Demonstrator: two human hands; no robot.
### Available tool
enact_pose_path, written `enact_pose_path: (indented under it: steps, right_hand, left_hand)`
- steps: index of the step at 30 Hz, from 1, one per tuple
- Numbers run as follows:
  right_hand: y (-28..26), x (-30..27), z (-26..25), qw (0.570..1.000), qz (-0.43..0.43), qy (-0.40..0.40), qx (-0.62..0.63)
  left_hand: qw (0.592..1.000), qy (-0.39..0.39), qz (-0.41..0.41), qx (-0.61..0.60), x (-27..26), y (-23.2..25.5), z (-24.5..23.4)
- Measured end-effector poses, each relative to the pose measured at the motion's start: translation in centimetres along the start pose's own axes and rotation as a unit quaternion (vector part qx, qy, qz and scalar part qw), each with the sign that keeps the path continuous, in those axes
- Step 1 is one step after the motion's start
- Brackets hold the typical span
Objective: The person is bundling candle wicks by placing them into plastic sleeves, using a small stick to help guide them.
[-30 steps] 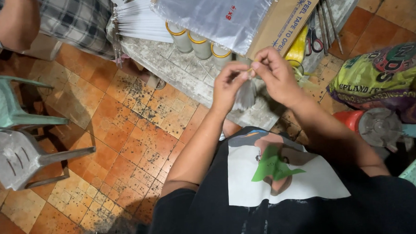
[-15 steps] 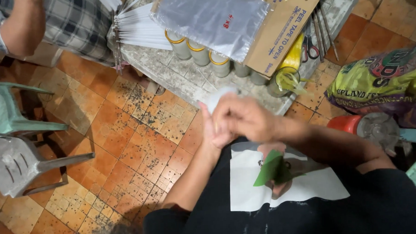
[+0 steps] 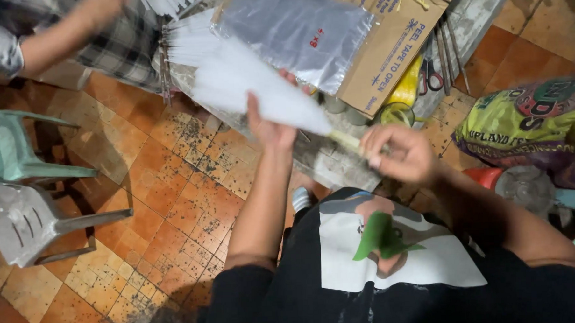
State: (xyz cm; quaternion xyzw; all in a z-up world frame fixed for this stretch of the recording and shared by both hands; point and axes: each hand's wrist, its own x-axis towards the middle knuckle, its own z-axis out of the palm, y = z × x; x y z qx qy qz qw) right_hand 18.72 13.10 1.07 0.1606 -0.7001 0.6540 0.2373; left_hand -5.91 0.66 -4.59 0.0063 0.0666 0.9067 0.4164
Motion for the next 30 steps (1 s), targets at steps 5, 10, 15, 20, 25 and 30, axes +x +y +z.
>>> enact_pose_path:
  steps: [5,10,15,20,25,30]
  right_hand:
    - [3.9,-0.7,-5.8,0.956,0.15,0.251,-0.032]
    - [9.6,-0.5,-11.0,0.914,0.196,0.355,-0.025]
    - [12.0,1.6,-15.7,0.882,0.232,0.407,-0.044]
    - [14.9,2.0,-20.8,0.841,0.287,0.452,-0.074]
    - [15.8,1.5,-22.2,0.854,0.293,0.412,-0.123]
    - [16.4,2.8,-22.2,0.793,0.381,0.445,-0.168]
  left_hand:
    - [0.995,0.096,-0.026,0.016,10.8,-5.2,-6.4]
    - [0.988,0.152,-0.023,0.016,19.5,-8.7,-11.1]
    - [0.98,0.183,-0.035,0.065,26.3,-9.6,-9.5]
    - [0.939,0.317,-0.115,0.07,27.3,-7.5,-2.5]
    - [0.919,0.359,-0.119,0.11,29.5,-5.9,0.0]
    - [0.911,0.35,-0.149,0.158,31.9,-4.0,-1.2]
